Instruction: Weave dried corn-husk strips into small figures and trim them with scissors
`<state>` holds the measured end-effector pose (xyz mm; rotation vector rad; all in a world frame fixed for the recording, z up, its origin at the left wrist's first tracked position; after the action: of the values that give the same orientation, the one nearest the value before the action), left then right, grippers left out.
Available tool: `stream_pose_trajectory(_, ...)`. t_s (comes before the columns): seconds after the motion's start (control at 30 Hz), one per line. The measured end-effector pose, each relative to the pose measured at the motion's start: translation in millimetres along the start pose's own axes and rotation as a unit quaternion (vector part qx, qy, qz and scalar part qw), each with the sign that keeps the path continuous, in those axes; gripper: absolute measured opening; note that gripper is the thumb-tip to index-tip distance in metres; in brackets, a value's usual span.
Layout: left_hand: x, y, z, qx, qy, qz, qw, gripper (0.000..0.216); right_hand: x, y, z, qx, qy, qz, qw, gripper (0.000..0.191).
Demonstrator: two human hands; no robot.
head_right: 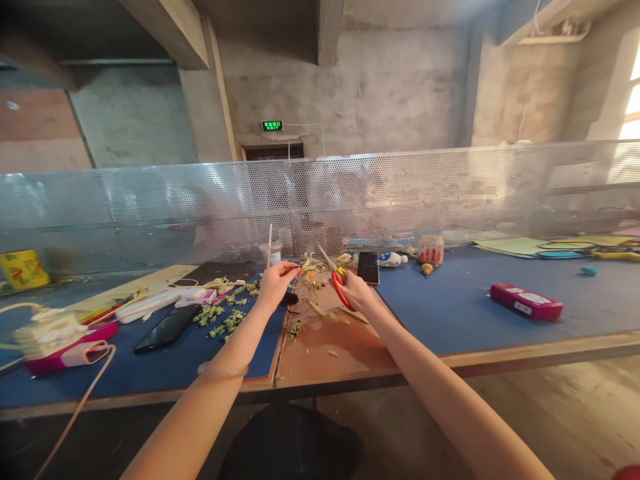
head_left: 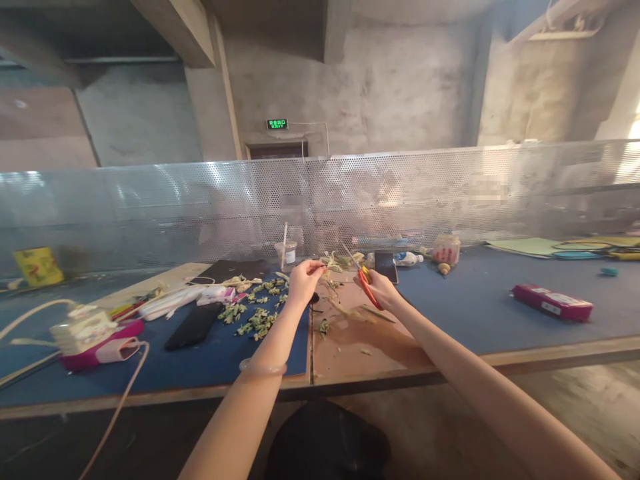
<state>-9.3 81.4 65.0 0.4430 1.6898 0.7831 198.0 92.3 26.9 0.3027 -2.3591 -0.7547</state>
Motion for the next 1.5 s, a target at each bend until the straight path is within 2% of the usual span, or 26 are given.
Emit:
stream_pose_trajectory(0.07, 2.7, 0.1, 2.1, 0.011, -0.01, -0.01, 1.0, 0.018, -2.7, 0.4, -5.0, -0.029, -0.029, 0.014, 0.999, 0.038)
stream_pose_trajectory(0.2, 5.4, -0.6, 5.2, 0.022, -0.021, -0.025, 0.999, 0.022, 7.4, -4.8, -13.4, -0.07, -0.087, -0.022, 0.994, 0.036)
stream_pose_trajectory(0.37, 4.7, -2.4, 6.8, 0.03, -0.04, -0.034, 0.998, 0.022, 17.3, -11.2, -14.1, -0.061, -0.138, -0.042, 0.988, 0.036)
stream_pose_trajectory(0.47, 4.6, -2.2, 6.3, 0.027, -0.052, -0.04, 0.997, 0.02, 17.4, -10.8, -13.1, -0.047, -0.1, -0.028, 0.993, 0.035)
stream_pose_trajectory(0.53, 5.7, -1.7, 5.3, 0.02, -0.051, -0.049, 0.997, 0.018, 19.3, -10.2, -10.6, -0.017, -0.011, -0.021, 1.0, 0.035)
stream_pose_trajectory(0.57, 6.4, -1.4, 4.7, 0.015, -0.05, -0.053, 0.997, 0.017, 20.7, -10.6, -6.4, 0.023, 0.057, -0.01, 0.998, 0.035)
stream_pose_trajectory(0.6, 7.2, -1.1, 4.3, 0.01, -0.05, -0.056, 0.997, 0.015, 23.1, -12.4, -0.4, 0.081, 0.139, 0.007, 0.987, 0.036)
stream_pose_trajectory(0.63, 7.8, -0.8, 4.1, 0.007, -0.051, -0.059, 0.997, 0.014, 26.9, -16.0, 6.5, 0.148, 0.226, 0.031, 0.962, 0.037)
stream_pose_trajectory(0.73, 9.1, -0.3, 4.2, 0.004, -0.06, -0.061, 0.996, 0.015, 43.8, -36.7, 20.9, 0.342, 0.432, 0.115, 0.827, 0.042)
stream_pose_trajectory(0.8, 8.5, -0.1, 3.8, 0.001, -0.062, -0.056, 0.997, 0.015, 53.1, -50.8, 21.3, 0.414, 0.493, 0.154, 0.749, 0.044)
stream_pose_trajectory(0.9, 4.9, -0.5, 3.6, 0.002, -0.046, -0.036, 0.998, 0.014, 59.3, -69.6, 19.7, 0.473, 0.514, 0.201, 0.687, 0.045)
stream_pose_trajectory(1.0, 0.9, -1.3, 5.0, 0.011, -0.018, -0.008, 1.0, 0.012, 62.3, -86.3, 20.2, 0.512, 0.501, 0.243, 0.654, 0.046)
stream_pose_trajectory(1.13, -1.6, -1.8, 4.3, 0.003, 0.035, 0.033, 0.999, 0.011, 68.3, -96.5, 22.8, 0.524, 0.514, 0.265, 0.625, 0.045)
stream_pose_trajectory(1.43, -14.3, -6.9, 7.0, 0.017, 0.108, 0.103, 0.989, 0.007, 76.0, -97.1, 26.6, 0.515, 0.545, 0.283, 0.598, 0.043)
stream_pose_trajectory(1.5, -17.3, -8.4, 7.9, 0.021, 0.117, 0.11, 0.987, 0.007, 78.6, -96.2, 26.1, 0.511, 0.55, 0.275, 0.6, 0.042)
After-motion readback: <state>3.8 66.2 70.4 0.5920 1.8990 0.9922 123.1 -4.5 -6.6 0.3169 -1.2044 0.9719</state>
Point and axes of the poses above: each hand's wrist, its own y-axis towards the middle knuckle, its own z-axis out of the palm, x = y × z, the point moved 7 cm from there along y, towards the middle knuckle, and after that the axes turned 5 degrees about -x, right-handed, at the moved point
